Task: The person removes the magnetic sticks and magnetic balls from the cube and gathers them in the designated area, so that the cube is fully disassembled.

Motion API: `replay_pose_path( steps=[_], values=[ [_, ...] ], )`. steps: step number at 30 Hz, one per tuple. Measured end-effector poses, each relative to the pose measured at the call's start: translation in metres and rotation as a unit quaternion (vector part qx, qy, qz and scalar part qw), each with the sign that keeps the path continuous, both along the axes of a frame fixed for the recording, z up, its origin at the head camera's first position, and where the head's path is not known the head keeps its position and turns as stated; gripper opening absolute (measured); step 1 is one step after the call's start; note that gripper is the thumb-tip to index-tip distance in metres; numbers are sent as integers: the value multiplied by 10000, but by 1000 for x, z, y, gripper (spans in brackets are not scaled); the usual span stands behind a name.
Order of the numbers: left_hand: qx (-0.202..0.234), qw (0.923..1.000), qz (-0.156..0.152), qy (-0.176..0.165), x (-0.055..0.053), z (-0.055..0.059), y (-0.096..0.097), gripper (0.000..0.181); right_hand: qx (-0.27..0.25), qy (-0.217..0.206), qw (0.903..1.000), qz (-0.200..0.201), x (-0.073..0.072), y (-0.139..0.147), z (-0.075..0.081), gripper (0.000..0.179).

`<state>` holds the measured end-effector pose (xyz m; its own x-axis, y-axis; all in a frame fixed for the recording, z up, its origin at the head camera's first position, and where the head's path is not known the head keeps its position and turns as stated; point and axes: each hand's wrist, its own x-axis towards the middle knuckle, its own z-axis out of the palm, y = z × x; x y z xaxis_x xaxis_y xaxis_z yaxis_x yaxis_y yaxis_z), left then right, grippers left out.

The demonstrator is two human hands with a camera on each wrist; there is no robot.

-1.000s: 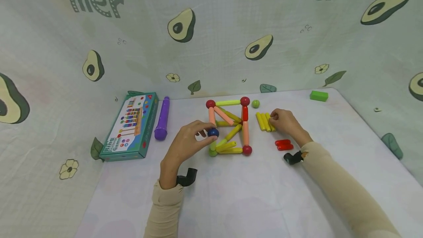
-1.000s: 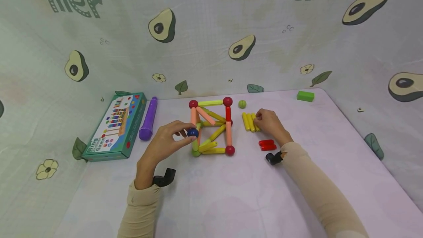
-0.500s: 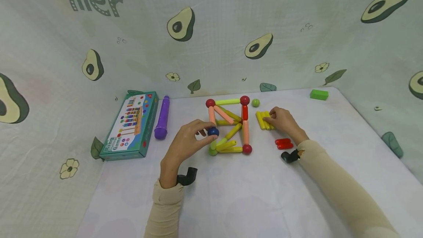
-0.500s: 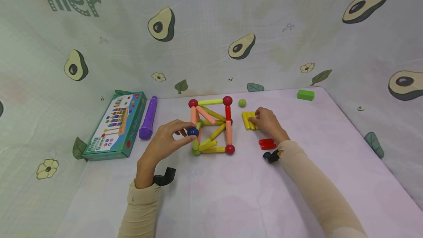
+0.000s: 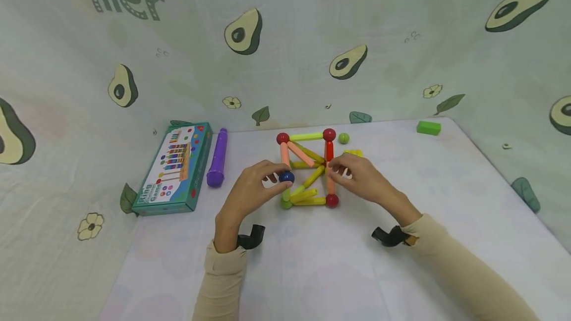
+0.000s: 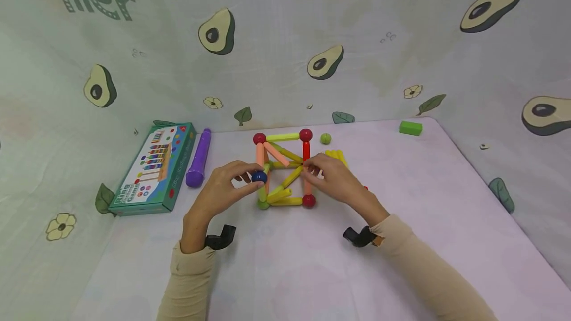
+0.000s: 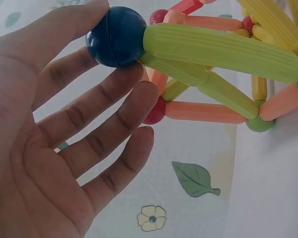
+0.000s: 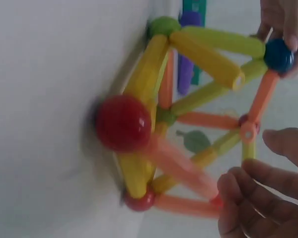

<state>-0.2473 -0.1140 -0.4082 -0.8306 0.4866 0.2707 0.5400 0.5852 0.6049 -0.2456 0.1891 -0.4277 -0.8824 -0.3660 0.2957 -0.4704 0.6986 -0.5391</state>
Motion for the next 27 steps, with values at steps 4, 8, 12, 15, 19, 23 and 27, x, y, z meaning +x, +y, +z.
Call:
replay_pose_path(
  steps=[4, 8, 12, 15, 19, 23, 27],
  values=[
    [56, 10000, -28, 38, -1, 0, 0, 39, 447, -108, 9965, 703, 9, -27, -2, 30],
    [109, 9999, -112, 74, -2, -2, 0, 37, 953, -82, 9897, 1061, 11, -49, -10, 32],
    [191, 9996, -140, 145, -1, -1, -1, 35, 1176, -117, 9842, 1321, 9, -65, -16, 30],
    [185, 9996, -135, 185, -2, -1, -1, 35, 1282, -297, 9803, 1471, 6, -73, -22, 28],
    [103, 9997, -126, 190, -3, -1, 0, 36, 1486, -519, 9751, 1562, 6, -77, -26, 27],
    [78, 9999, -95, 110, -4, -1, -1, 37, 1705, -828, 9658, 1770, 6, -78, -30, 27],
    [92, 9999, -112, 90, -4, -1, -3, 38, 1375, -1044, 9696, 1737, 9, -75, -33, 29]
  ],
)
